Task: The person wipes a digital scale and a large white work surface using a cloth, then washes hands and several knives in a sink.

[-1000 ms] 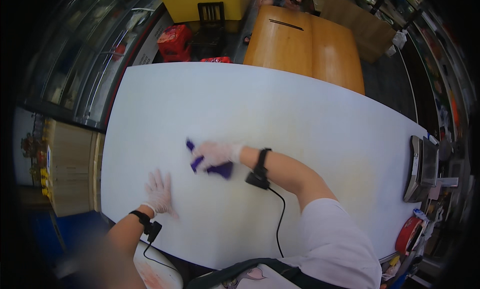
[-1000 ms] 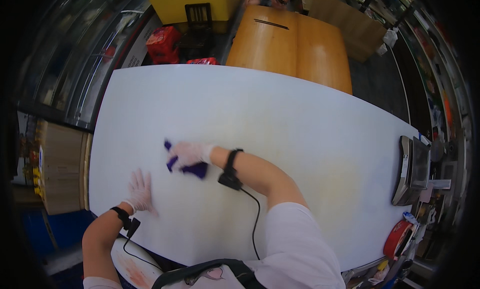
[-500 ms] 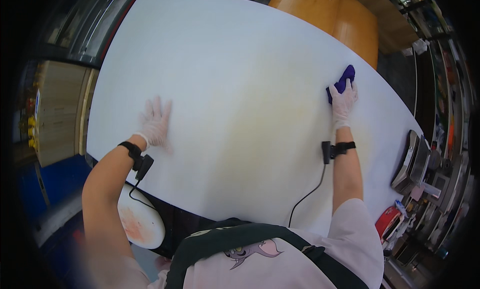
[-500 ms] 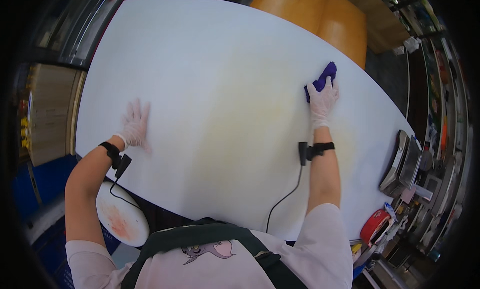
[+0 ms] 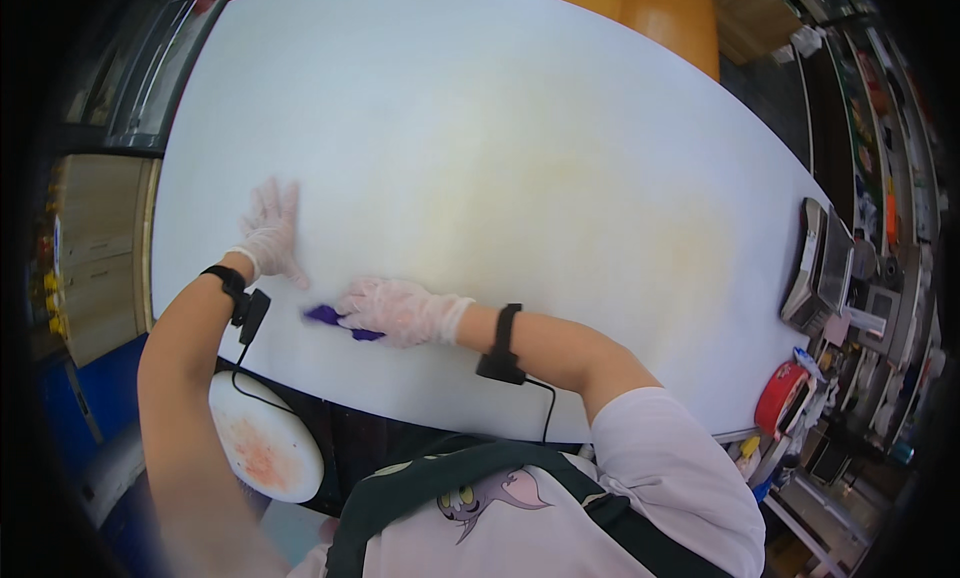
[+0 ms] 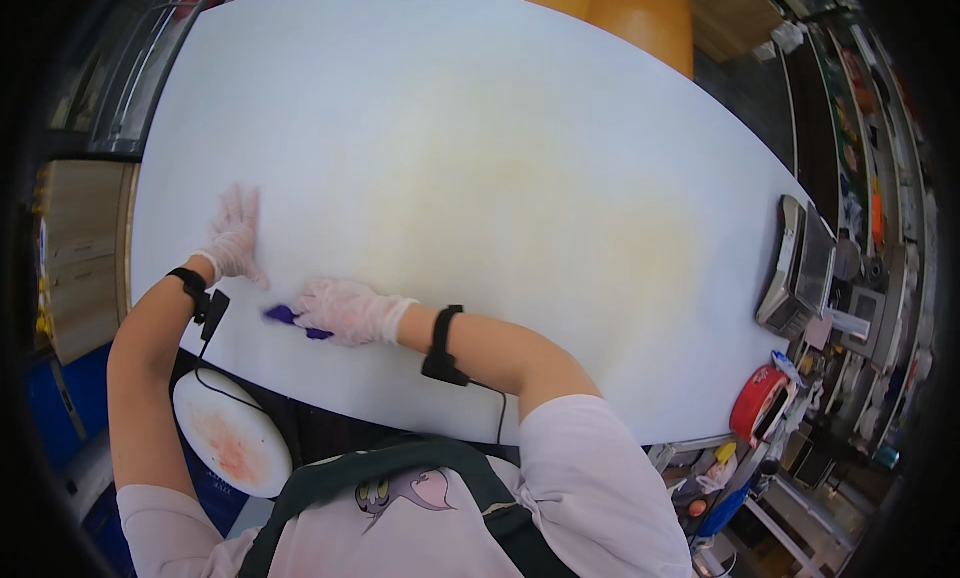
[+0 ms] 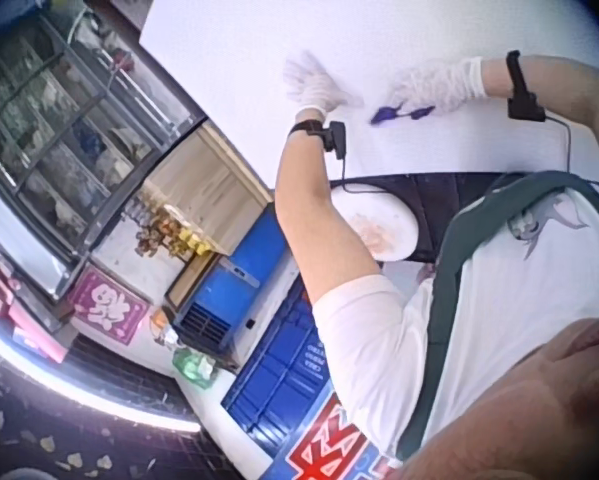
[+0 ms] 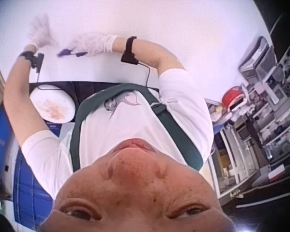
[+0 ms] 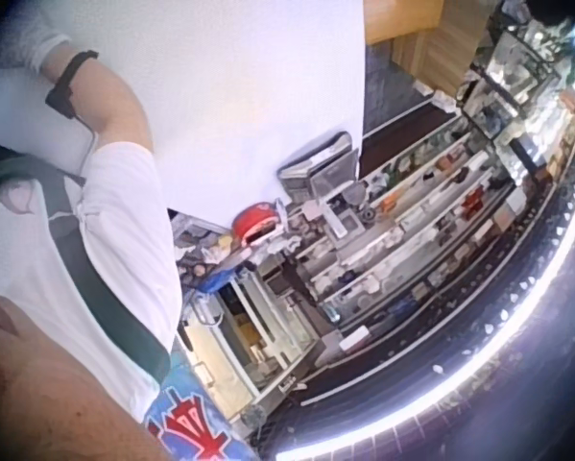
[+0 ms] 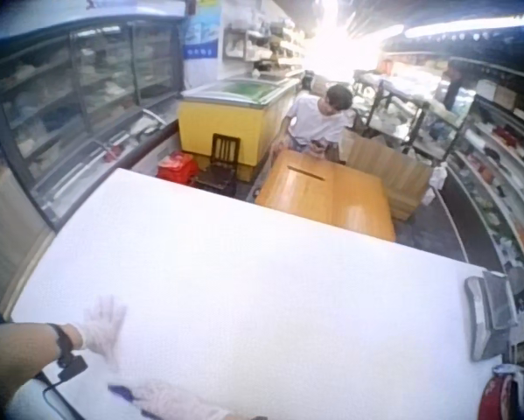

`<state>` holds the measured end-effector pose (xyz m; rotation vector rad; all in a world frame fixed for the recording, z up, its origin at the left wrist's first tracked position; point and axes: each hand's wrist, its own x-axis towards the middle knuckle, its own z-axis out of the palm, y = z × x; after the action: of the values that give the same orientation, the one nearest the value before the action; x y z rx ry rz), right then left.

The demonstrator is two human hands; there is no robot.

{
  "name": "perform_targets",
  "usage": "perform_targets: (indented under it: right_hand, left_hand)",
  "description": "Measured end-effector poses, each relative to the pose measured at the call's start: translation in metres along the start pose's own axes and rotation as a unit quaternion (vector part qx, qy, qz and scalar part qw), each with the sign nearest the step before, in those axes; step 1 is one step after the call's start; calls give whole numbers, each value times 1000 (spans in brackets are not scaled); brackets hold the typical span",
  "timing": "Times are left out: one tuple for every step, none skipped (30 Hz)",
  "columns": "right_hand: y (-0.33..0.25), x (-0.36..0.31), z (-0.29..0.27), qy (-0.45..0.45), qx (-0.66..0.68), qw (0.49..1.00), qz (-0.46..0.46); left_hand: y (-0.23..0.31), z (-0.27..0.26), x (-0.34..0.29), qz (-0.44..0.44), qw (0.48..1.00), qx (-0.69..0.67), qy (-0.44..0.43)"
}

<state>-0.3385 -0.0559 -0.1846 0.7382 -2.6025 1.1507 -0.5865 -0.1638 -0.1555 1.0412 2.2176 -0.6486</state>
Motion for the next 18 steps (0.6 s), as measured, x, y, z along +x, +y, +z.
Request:
perform_targets:
  right_hand:
    - [-4, -16, -19, 19, 32, 999, 18]
    - [-6, -37, -41, 38, 63, 997, 32]
    - [3, -72, -58, 74, 50, 994, 70]
    - [14, -109, -77, 110, 39, 987, 107]
    - [19, -143, -105, 127, -35, 977, 168]
    - [14, -168, -146, 154, -132, 947, 249]
    - [25, -207, -176, 194, -220, 903, 315]
    - [34, -249, -204, 235, -298, 841, 387]
    - [47, -302, -228, 278, -371, 784, 414]
    - [56, -332, -240, 428, -245, 720, 488]
    - [68, -343, -254, 506, -150, 624, 576]
    - [81, -333, -252, 444, -290, 626, 572]
    - [90, -305, -240, 439, -327, 638, 541]
    - [94, -268, -221, 445, -269, 692, 501]
    - [98, -251, -201, 406, -262, 765, 426]
    - [79, -186, -165, 365, -270, 795, 402]
    - [61, -153, -132, 383, -224, 843, 304]
    - [37, -125, -98, 346, -186, 881, 266]
  left_hand:
    - [1, -10, -10, -14, 1000, -9, -23]
    - [0, -13, -17, -13, 1000, -11, -19]
    - [4, -15, -16, -16, 1000, -6, -20]
    - [5, -14, -14, -20, 999, -3, -24]
    - [-1, -9, -14, -23, 1000, -3, -21]
    - [0, -7, -18, -22, 1000, -6, -20]
    - [1, -11, -21, -23, 999, -9, -23]
    - [3, -14, -19, -25, 999, -11, -25]
    - [6, -17, -16, -17, 1000, -10, -16]
    - [7, -15, -12, -10, 1000, -9, -12]
    - [10, -13, -8, 1, 1000, -7, -8]
    - [11, -11, -5, 2, 1000, -2, -9]
    - [9, -11, -4, -6, 1000, 5, -4]
    - [7, -9, -3, -13, 1000, 12, -1]
    - [14, -11, 4, -3, 1000, 20, 3]
    - [-2, -3, 1, -9, 1000, 14, 9]
    - [-5, -4, 6, 4, 1000, 10, 24]
    - [-13, 0, 8, 8, 999, 16, 26]
